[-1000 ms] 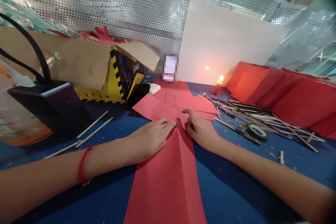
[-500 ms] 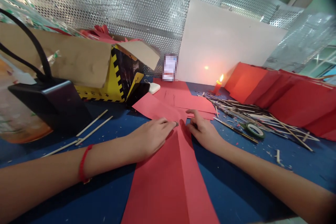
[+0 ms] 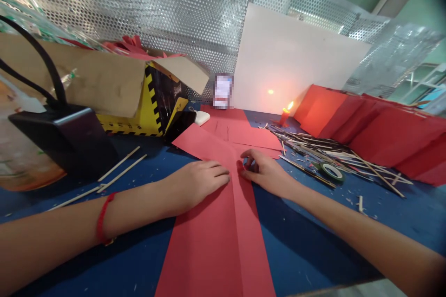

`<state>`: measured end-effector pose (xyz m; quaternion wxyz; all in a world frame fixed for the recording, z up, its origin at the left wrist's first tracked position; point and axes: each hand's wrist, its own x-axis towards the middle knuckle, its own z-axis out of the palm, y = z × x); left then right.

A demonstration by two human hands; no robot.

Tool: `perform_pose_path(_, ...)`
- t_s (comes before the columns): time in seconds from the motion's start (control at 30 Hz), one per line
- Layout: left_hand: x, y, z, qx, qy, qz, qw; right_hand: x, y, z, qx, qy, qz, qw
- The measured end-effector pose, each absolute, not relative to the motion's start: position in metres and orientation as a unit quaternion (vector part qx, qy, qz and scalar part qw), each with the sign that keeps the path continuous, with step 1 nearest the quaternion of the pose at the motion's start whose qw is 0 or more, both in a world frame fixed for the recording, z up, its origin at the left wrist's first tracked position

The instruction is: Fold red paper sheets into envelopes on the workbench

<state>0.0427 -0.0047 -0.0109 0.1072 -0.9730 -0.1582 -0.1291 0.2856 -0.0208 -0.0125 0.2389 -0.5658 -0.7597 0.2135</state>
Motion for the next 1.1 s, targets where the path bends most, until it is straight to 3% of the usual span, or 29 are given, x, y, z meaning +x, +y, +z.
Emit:
perform_pose_path(0.2, 0.044, -0.004, -0.013, -0.972, -0.165, -0.115, 0.124, 0.285, -0.007, -0.003, -0.564, -0.749, 0.287, 0.196)
perform_pose_path(0.4, 0.043, -0.002, -0.017, -0.973, -0.164, -0.100, 0.131, 0.277, -0.009, -0.003, -0.545, -0.719, 0.333, 0.274)
perform_pose_path(0.57, 0.044, -0.004, -0.017, -0.972, -0.155, -0.103, 0.147, 0.280, -0.012, -0.004, -0.541, -0.685, 0.397, 0.283)
perform_pose_path(0.8, 0.048, -0.009, -0.008, -0.971, -0.140, -0.072, 0.178, 0.288, -0.010, -0.009, -0.541, -0.710, 0.355, 0.276)
perform_pose_path(0.9, 0.047, -0.010, -0.007, -0.972, -0.139, -0.074, 0.177, 0.289, -0.010, -0.009, -0.556, -0.729, 0.275, 0.291)
perform_pose_path(1.0, 0.046, -0.009, -0.008, -0.972, -0.139, -0.083, 0.172, 0.289, -0.011, -0.008, -0.574, -0.757, 0.195, 0.241)
perform_pose_path(1.1, 0.045, -0.008, -0.009, -0.971, -0.137, -0.096, 0.168, 0.287, -0.012, -0.007, -0.575, -0.774, 0.192, 0.186)
